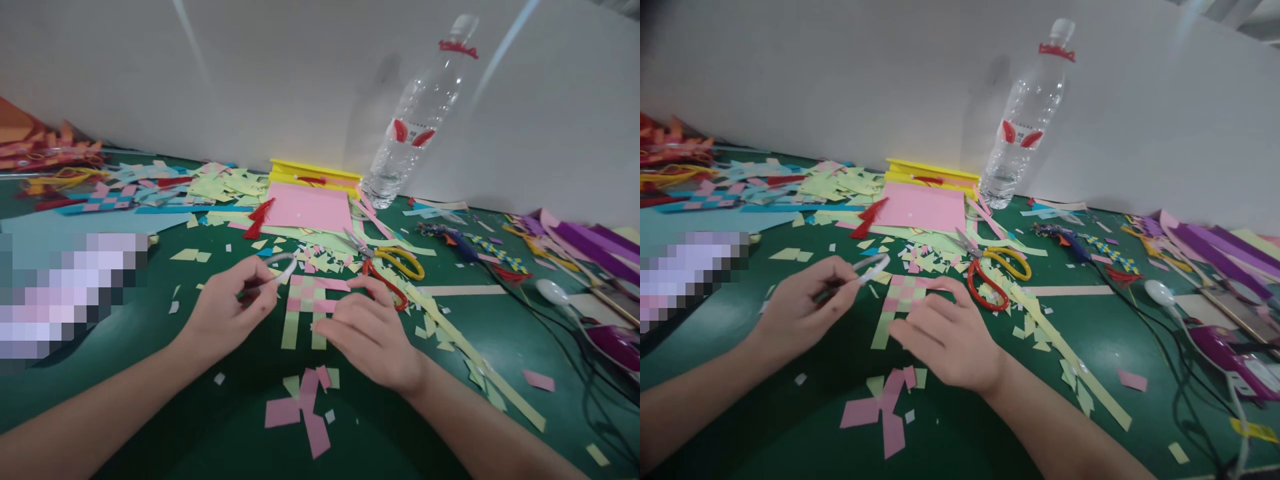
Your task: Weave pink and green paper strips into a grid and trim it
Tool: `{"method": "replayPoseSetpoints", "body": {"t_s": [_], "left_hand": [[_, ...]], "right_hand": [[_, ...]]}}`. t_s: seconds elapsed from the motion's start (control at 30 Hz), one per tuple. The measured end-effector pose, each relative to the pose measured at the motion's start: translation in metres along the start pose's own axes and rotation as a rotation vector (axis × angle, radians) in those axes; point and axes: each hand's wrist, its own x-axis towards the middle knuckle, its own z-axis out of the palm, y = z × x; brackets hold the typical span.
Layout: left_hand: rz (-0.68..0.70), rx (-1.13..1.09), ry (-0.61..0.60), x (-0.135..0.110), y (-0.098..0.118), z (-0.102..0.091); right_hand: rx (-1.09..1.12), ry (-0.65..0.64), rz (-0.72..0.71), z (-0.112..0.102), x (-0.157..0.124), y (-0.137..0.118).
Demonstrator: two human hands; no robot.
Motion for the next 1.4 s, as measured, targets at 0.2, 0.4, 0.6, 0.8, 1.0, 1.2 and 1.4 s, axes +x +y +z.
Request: {"method": "replayPoseSetpoints", "body": {"t_s": [0.2,0.4,0.6,0.8,1.0,1.2,1.4], "left_hand": [[0.198,0.585,-0.089,0.006,-0.027,0.003],[0.272,0.570,-0.060,0.001,-0.022,0.011],[0.516,0.357,-0.292,-0.002,-0.005,0.020],[0.478,0.296,-0.463,0.000,-0.003,0.024],[0.401,0.221,-0.518,0.001,-0.002,0.021],[0.423,0.194,-0.521,0.001,-0.004,0.021],[0.477,0.225,-0.533,0.002,-0.005,0.023]], "right_hand": [[0.124,-0.040,0.298,0.015,-0.006,0.012],[0.199,-0.203,0.416,0.012,-0.007,0.022],[0.197,-0.374,0.515,-0.003,-0.004,0.042],[0.180,-0.518,0.568,-0.014,-0.009,0.061],[0.198,-0.657,0.569,-0.013,-0.012,0.063],[0.210,-0.643,0.577,-0.007,-0.016,0.061],[0.228,-0.699,0.603,-0.007,-0.014,0.060]]}}
